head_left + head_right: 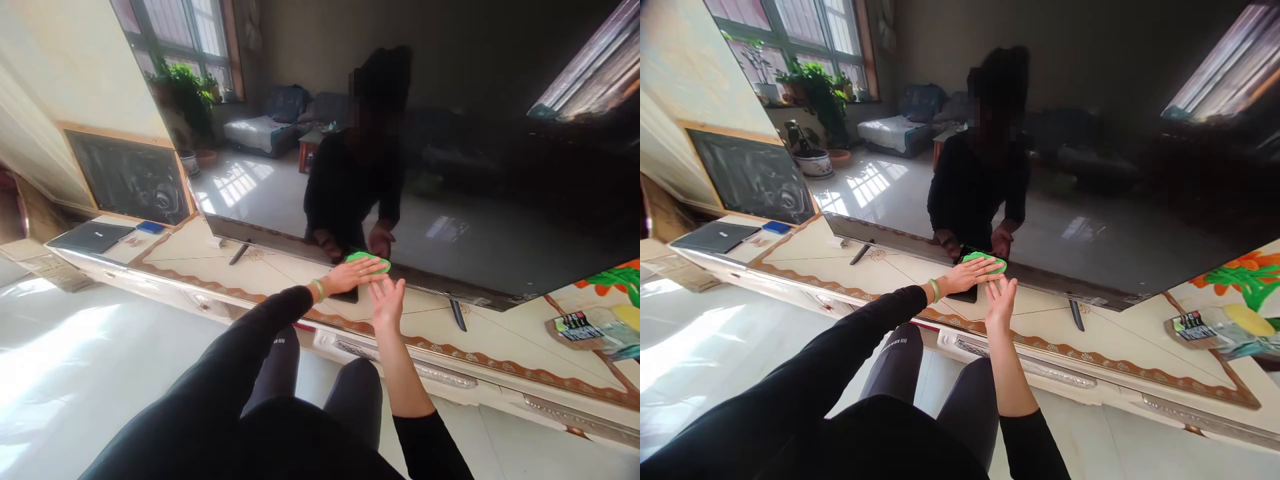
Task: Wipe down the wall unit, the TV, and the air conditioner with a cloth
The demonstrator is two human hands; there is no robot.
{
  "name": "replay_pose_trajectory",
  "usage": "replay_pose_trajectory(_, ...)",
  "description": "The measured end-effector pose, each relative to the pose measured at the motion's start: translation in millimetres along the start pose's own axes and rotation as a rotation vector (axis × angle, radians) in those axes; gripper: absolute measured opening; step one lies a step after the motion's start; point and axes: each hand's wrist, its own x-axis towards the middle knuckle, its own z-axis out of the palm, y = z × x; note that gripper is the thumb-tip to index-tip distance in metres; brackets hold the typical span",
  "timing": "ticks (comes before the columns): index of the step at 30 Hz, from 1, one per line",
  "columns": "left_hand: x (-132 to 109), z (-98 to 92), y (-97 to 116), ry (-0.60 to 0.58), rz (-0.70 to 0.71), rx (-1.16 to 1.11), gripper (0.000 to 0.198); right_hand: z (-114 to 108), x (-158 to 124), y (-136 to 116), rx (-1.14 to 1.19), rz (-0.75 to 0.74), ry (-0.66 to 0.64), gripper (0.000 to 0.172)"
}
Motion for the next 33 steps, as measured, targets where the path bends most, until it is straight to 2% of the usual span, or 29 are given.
replay_pose_trajectory(2,-8,-3.6,-9,-0.012,0.005,0.021,0.066,-8,3,5,-0.127,-0.136,0.050,0.074)
replay_pose_trajectory(4,-22,-8.4,-20,0.009,-0.023,0.012,0.066,-15,5,10,-0.272,-0.355,0.096,0.069)
replay_pose_trajectory(7,-54,-19.3,-41,0.042,-0.100,-0.002,0.064,-23,13,20,-0.572,-0.766,0.090,0.061)
replay_pose_trajectory(9,-82,-29.0,-57,0.074,-0.184,-0.004,0.062,-26,23,28,-0.732,-0.950,0.051,0.059)
replay_pose_trajectory(13,-143,-50.2,-85,0.194,-0.442,0.025,0.051,-24,41,45,-0.911,-1.148,-0.053,0.061)
replay_pose_trajectory(15,-166,-59.1,-95,0.300,-0.624,0.062,0.049,-19,44,50,-0.952,-1.172,-0.099,0.062)
replay_pose_trajectory(17,-177,-64.8,-100,0.422,-0.805,0.108,0.060,-11,42,54,-0.977,-1.150,-0.136,0.062)
replay_pose_trajectory(20,-163,-64.3,-98,0.584,-0.994,0.169,0.069,4,30,58,-0.967,-1.103,-0.169,0.062)
replay_pose_trajectory(23,-123,-53.1,-83,0.693,-1.024,0.170,0.072,17,16,65,-0.924,-1.121,-0.218,0.059)
replay_pose_trajectory(24,-107,-48.3,-77,0.671,-0.968,0.142,0.073,19,13,68,-0.913,-1.134,-0.235,0.058)
replay_pose_trajectory(25,-91,-43.8,-70,0.602,-0.874,0.096,0.071,20,11,70,-0.905,-1.142,-0.247,0.058)
replay_pose_trajectory(29,-34,-39.1,-48,0.183,-0.368,-0.104,0.054,20,13,74,-0.887,-1.145,-0.189,0.061)
replay_pose_trajectory(31,-14,-48.7,-46,0.108,-0.217,-0.136,0.055,18,16,74,-0.885,-1.165,-0.151,0.063)
replay_pose_trajectory(33,-3,-65.5,-52,0.112,-0.170,-0.137,0.058,16,17,74,-0.887,-1.196,-0.135,0.063)
